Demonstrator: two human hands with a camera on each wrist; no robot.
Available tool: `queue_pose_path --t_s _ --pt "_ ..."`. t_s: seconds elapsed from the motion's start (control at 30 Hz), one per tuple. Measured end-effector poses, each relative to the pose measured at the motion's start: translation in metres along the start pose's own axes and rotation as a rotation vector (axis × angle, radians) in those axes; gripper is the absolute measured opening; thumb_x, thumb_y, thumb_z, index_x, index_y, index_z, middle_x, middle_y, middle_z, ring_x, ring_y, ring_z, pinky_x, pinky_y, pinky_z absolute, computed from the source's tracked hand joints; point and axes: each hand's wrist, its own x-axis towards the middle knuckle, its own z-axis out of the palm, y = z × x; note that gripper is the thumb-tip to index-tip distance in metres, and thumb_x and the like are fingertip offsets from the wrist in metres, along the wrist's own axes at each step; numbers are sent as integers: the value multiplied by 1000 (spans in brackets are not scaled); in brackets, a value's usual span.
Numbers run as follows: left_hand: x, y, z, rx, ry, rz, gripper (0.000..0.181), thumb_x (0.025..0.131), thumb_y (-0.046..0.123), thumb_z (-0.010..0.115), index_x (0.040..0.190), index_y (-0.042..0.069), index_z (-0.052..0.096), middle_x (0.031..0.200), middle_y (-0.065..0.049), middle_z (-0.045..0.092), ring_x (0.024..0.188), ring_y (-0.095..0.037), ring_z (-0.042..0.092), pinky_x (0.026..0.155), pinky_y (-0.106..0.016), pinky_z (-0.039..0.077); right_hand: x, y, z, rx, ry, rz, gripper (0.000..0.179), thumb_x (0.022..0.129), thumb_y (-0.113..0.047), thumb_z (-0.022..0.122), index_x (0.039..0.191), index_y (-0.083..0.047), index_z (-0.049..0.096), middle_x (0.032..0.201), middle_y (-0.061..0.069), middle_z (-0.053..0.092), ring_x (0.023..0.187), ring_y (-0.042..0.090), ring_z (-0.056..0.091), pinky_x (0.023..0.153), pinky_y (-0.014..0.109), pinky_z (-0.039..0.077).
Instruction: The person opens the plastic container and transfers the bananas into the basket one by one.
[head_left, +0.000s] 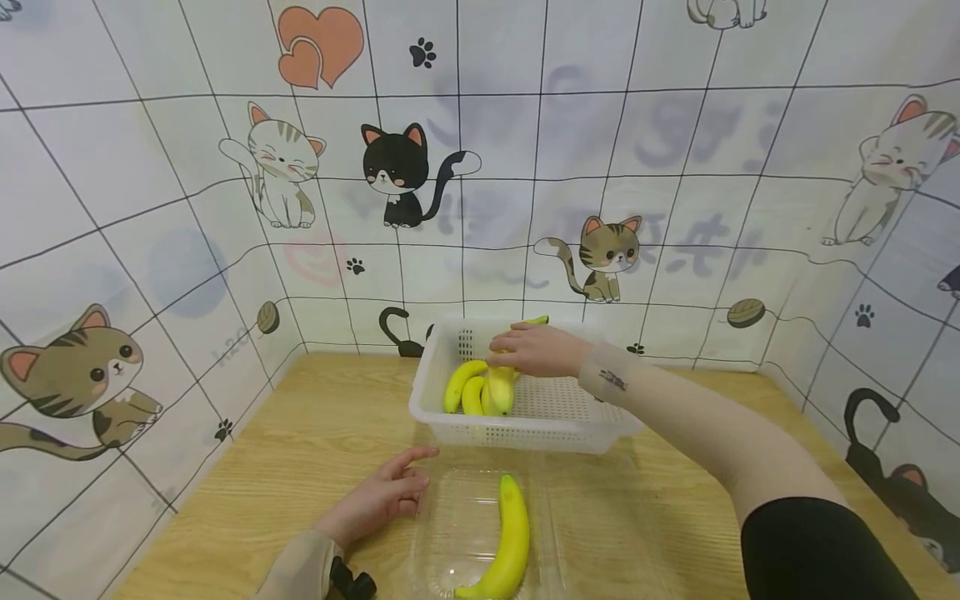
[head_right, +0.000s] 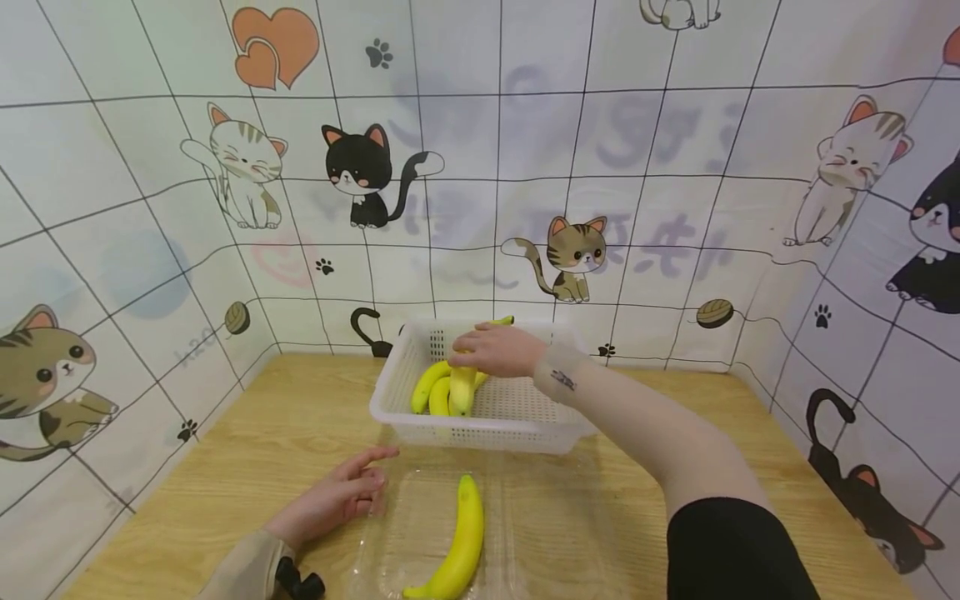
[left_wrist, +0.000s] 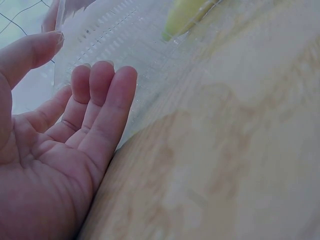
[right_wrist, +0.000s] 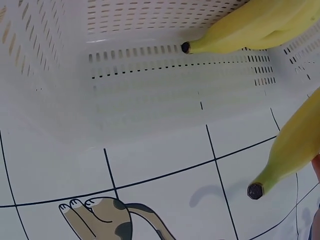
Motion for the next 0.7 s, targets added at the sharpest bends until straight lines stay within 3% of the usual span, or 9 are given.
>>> queue_pose_path --t_s 0.33,0.7 --pt "1 -2 -2 -9 -2 -1 56 99 9 53 149 5 27 95 -5 50 82 -14 54 77 -31 51 2 2 11 4 -44 33 50 89 -2 67 133 -20 56 136 6 55 126 24 49 108 43 34" --pt "2 -4 -3 -4 5 -17 56 100 10 52 149 7 27 99 -5 49 83 -16 53 77 -31 49 8 -3 31 64 -153 27 56 87 -1 66 137 -25 53 137 4 54 126 23 49 107 47 35"
